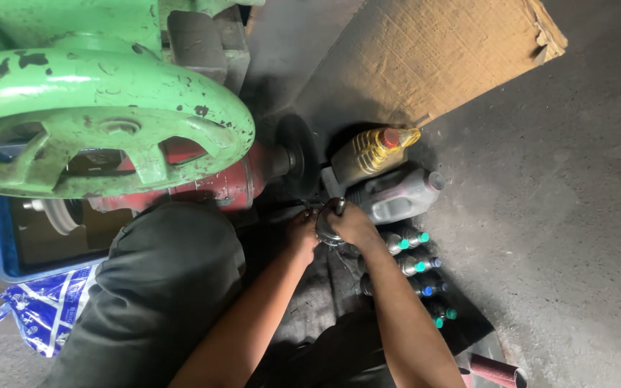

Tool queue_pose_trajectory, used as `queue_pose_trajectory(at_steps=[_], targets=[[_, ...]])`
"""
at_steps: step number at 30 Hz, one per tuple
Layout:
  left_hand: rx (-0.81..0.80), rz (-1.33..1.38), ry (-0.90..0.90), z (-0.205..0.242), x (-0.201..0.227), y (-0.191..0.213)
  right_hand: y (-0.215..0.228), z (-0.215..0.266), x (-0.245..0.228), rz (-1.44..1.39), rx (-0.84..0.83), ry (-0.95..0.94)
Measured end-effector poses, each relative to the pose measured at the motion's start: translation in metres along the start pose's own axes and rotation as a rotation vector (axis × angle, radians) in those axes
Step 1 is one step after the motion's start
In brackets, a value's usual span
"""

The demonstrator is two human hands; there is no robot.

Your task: The person sits on the floor beside a bench grinder and uses a wrench to loosen and retighten the fastener on the grinder's wheel shaft, holding the wheel with the other hand. They reposition the wrench repeatedly and handle the grinding wheel while working on the assembly.

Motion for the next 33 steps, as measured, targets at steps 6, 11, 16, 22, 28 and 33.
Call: queue_pose_trajectory(at_steps=[6, 11, 16, 22, 28, 33], targets=[[0.058, -0.096, 0.059, -0.001, 0.002, 0.003, 0.0, -0.006, 0.003, 0.038, -0.003, -0.08], [0.049, -0.229, -0.158, -0.001, 0.009, 0.005, -0.01, -0.026, 0.031, 0.044, 0.018, -0.09], [-0.036, -0.669, -0.121, 0.051, 0.068, -0.024, -0.039, -0.027, 0.061, 0.182, 0.066, 0.039], [-0.244, -1.068, -0.188, 0.033, 0.099, -0.052, -0.077, 0.038, 0.071, -0.776, -0.129, -0.717], [-0.359, -1.628, -0.169, 0.005, 0.115, -0.034, -0.141, 0.049, 0.048, -1.592, -0.22, -0.863], [-0.337, -1.61, -0.243, -0.033, 0.09, 0.007, -0.155, 0.046, 0.034, -1.487, -0.165, -0.861]])
Point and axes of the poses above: each hand's wrist, its own z-axis away from the middle knuckle, its own y-axis out of the back of the hand, x = y × z, the point moved 8 cm from there along -z, towards the middle knuckle, and after that the axes turned 15 degrees about -y, right-handed, at the moved point
